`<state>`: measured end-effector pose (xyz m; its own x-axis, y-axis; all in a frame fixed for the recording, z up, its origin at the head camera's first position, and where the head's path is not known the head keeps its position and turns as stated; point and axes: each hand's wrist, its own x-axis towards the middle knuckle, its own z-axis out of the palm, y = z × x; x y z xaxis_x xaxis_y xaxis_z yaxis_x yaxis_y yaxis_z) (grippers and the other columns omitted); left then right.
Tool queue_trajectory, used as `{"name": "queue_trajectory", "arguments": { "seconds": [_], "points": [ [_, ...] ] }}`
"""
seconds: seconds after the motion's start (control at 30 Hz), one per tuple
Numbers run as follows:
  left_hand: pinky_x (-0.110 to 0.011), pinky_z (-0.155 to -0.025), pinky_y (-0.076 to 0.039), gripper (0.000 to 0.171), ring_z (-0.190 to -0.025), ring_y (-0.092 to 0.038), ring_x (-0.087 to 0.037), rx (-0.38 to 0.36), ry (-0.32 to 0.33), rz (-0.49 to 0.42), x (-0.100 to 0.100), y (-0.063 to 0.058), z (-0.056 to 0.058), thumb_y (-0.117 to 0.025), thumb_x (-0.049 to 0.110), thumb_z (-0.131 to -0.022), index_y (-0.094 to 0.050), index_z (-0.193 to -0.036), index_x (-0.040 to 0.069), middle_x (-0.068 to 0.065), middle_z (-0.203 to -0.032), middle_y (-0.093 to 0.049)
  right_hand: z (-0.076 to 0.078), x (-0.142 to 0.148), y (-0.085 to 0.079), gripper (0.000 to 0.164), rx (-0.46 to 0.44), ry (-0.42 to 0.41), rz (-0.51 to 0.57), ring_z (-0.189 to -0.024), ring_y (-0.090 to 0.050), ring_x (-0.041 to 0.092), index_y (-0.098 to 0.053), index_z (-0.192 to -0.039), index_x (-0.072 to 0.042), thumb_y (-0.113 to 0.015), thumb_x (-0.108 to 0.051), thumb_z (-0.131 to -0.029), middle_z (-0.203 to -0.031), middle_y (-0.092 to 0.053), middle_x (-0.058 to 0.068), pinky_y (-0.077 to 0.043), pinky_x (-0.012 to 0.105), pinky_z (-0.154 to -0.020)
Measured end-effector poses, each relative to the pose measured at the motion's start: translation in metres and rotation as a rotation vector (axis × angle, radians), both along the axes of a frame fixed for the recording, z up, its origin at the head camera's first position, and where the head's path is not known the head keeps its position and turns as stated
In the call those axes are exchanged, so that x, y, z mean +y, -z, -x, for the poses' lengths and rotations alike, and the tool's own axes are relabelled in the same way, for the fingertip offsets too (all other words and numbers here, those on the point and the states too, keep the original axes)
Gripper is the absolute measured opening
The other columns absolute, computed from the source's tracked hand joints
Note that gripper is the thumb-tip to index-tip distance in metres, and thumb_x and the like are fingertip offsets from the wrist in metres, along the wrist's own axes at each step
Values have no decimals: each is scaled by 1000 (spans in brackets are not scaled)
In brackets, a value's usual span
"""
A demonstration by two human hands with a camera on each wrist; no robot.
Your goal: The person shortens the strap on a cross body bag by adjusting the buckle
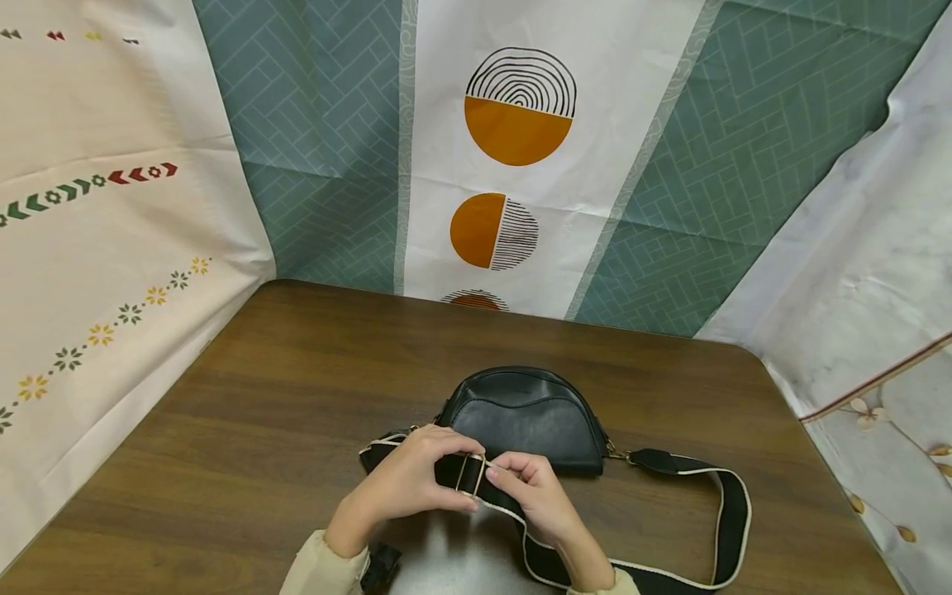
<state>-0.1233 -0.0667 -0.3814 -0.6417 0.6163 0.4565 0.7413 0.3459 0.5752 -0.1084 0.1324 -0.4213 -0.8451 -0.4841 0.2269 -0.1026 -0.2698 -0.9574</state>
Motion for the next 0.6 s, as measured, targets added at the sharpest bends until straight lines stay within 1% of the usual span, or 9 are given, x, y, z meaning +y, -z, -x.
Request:
{"name": "queue_trajectory", "arguments": {
  "seconds": [0.23,0.37,0.5,0.6],
  "points": [
    [-28,-79,-42,45,-88,-55,-9,-4,4,13,2,2,0,-81,27,-62,-64,-99,7,4,-94,-62,-1,-2,-3,24,20,21,-25,-70,-55,5,-45,-84,26,-45,2,-89,-76,-62,-5,-45,18,-63],
    [-29,-79,-42,45,-88,-55,-10,-25,-6,3,2,1,0,-81,28,-62,-65,-99,8,5,-95,-63,-1,-3,-4,24,13,39,-42,-69,-54,5,-46,-84,25,-46,1,-90,-75,-60,-6,-44,18,-62],
    [-29,-79,-42,45,-88,-55,-10,-45,-24,12,3,2,-1,-82,28,-60,-66,-97,9,5,-94,-64,-2,-4,-3,28,-45,19,-45,-56,-49,3,-43,-84,25,-44,-2,-92,-69,-57,-6,-41,16,-51],
    [-29,-79,-42,47,-88,-55,-11,-31,-16,-6,4,4,0,-83,29,-59,-66,-97,7,3,-94,-64,-3,-4,-3,33,-110,-8,-41,-50,-44,3,-38,-84,24,-43,-7,-94,-67,-55,-5,-37,16,-46]
  ]
}}
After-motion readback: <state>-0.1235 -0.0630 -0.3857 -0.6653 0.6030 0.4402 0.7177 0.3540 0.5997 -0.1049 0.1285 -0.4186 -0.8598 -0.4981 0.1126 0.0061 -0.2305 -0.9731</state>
